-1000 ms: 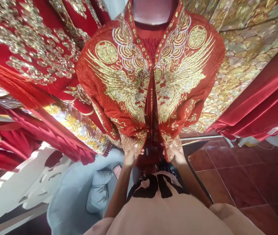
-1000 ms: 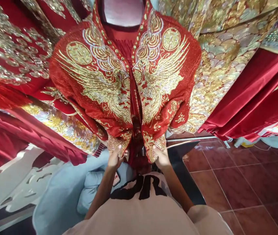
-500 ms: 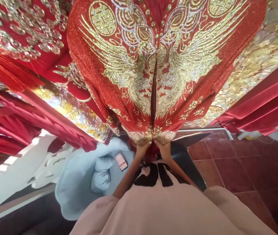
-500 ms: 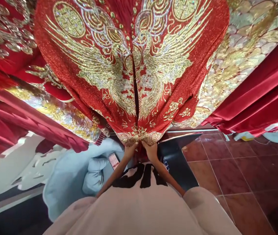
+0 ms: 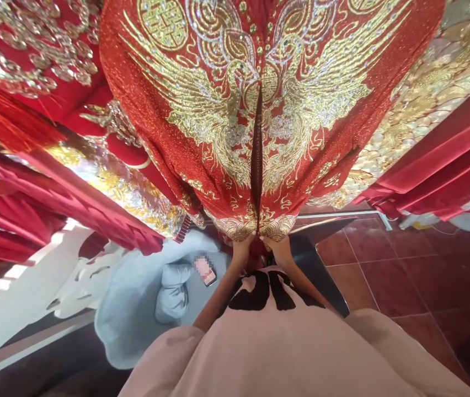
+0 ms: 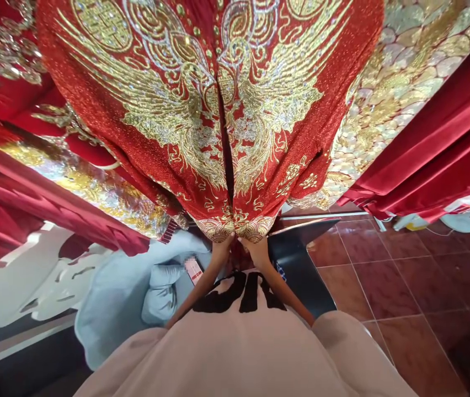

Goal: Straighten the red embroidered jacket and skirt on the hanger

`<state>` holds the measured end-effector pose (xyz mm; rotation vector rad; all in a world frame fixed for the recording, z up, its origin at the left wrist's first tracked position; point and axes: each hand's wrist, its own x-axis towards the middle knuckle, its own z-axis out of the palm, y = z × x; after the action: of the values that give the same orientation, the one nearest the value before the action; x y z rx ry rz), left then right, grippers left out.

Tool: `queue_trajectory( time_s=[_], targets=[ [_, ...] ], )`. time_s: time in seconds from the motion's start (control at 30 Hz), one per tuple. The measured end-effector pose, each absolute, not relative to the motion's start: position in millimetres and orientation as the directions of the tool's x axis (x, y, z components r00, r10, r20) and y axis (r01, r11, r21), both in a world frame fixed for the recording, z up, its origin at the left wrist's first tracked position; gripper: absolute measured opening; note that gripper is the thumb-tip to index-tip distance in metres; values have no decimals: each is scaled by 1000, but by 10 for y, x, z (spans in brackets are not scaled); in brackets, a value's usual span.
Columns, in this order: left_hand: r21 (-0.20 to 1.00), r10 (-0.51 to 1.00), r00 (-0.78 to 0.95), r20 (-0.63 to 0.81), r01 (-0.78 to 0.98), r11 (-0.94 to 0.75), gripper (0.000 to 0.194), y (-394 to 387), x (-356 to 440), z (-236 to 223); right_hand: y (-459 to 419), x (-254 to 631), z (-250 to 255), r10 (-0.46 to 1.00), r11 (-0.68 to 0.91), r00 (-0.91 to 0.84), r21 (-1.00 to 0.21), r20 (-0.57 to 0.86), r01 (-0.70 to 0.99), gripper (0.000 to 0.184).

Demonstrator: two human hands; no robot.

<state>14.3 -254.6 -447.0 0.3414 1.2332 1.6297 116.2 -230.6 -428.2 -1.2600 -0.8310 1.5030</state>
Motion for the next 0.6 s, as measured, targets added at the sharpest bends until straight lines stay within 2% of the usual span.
queue_trajectory(
  time_s=[0.17,0.33,0.6],
  targets=[
    [766,846,-388,-364,-642,35,53,-2552,195,-4477,-2306,1152,-4317,932,-326,18,-861,-362,-391,42],
    [723,839,-410,-358,-690,-29,49,-2535,243,-4516,-2285,1109,-4321,914,-361,19,-832,-406,-421,37],
    [752,835,-445,-323,-657,-59,41,-2484,276,-4568,-2309,1117,-4318,913,-363,-12,-800,-407,-478,37]
  ],
)
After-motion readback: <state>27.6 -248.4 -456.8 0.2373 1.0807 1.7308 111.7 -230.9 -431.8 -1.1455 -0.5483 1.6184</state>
